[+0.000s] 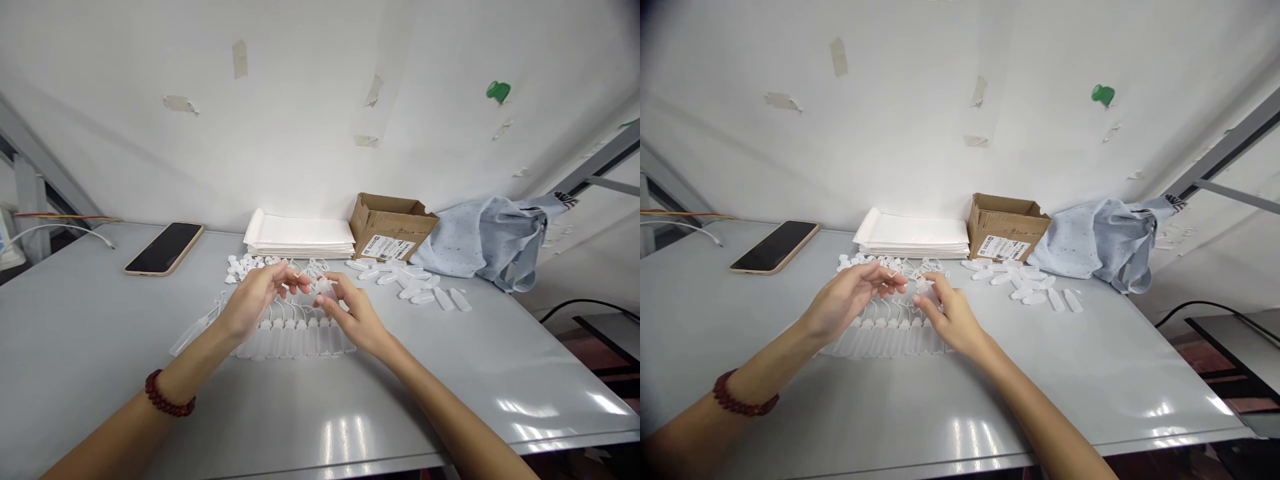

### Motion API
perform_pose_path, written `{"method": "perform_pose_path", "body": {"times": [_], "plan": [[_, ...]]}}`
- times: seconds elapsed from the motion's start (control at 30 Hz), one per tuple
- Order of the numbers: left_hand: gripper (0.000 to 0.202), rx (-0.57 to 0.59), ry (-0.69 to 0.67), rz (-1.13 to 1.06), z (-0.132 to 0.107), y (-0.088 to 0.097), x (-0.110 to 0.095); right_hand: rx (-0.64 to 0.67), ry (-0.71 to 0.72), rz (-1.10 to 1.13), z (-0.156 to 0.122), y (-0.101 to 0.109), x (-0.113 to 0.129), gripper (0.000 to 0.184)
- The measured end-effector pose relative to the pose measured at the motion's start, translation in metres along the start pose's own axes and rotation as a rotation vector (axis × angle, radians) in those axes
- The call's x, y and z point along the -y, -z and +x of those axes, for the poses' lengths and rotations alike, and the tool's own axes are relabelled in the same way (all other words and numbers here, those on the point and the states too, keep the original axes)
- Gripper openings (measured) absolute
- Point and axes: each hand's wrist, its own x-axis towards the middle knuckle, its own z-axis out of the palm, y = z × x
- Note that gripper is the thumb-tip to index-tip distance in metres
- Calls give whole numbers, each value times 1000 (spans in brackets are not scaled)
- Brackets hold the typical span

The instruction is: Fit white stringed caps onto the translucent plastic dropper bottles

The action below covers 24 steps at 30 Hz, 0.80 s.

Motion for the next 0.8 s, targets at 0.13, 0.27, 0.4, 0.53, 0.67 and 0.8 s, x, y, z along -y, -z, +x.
{"method": "perform_pose_path", "body": {"times": [0.13, 0.27, 0.4, 0.53, 0.67, 0.8], "plan": [[29, -5, -324, 387, -7, -10, 4, 31, -125, 286, -1, -1, 8, 31], [44, -57, -642, 713, -11, -26, 14, 27, -203, 430, -3, -3, 10, 33], [50, -110, -695, 831, -11, -34, 23, 44, -224, 445, -6, -6, 10, 31], [51, -127, -754, 900, -11, -36, 26, 38, -213, 413, -7, -7, 13, 28], [48, -167, -804, 866, -11, -38, 25, 6, -205, 400, -6, -5, 14, 30], [44, -177, -805, 839, -11, -39, 23, -47, -197, 480, -5, -1, 14, 31]]}}
